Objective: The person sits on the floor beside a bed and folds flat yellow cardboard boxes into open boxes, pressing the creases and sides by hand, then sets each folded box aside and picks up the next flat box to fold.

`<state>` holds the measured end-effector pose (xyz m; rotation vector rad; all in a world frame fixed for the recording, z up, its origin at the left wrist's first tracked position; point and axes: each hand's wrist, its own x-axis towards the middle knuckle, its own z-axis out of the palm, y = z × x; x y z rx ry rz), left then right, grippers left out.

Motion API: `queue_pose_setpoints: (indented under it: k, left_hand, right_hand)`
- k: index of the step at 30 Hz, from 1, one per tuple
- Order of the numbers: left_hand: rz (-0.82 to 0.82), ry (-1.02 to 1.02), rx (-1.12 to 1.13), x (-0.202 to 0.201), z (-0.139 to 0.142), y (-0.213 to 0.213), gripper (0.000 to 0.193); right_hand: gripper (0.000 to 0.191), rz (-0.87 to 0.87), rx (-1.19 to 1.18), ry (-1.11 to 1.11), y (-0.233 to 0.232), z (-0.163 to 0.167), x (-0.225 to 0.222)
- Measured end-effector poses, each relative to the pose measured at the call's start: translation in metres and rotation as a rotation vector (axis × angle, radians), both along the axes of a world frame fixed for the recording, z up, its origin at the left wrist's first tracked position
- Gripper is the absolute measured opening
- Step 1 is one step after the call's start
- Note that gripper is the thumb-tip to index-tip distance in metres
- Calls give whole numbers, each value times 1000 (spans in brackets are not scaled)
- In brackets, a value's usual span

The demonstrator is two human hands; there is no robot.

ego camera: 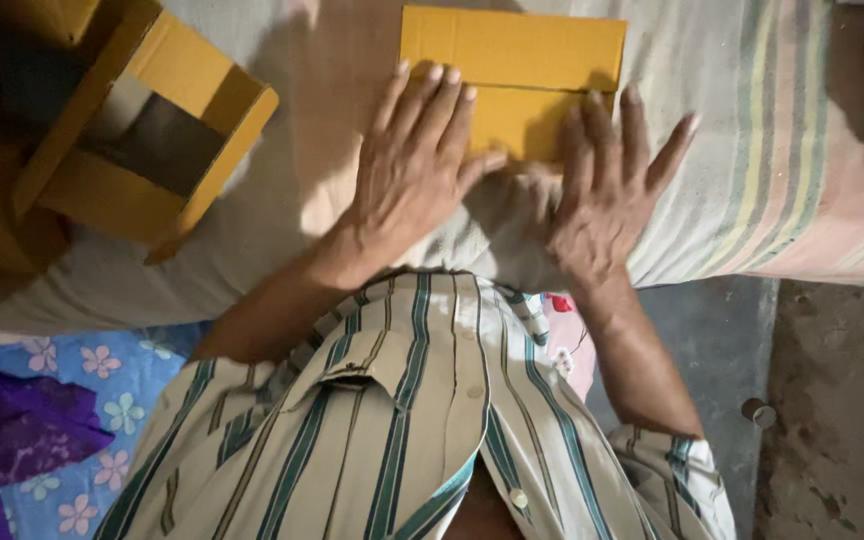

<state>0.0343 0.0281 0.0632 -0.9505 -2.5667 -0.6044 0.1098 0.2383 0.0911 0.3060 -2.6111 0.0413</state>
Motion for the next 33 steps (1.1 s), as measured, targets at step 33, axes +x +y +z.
queue_pose_setpoints:
  k: [33]
  left_hand:
    - [-41, -889, 1185, -88, -80, -5, 59]
  right_hand:
    - [57, -142, -772, -172, 36, -29, -66]
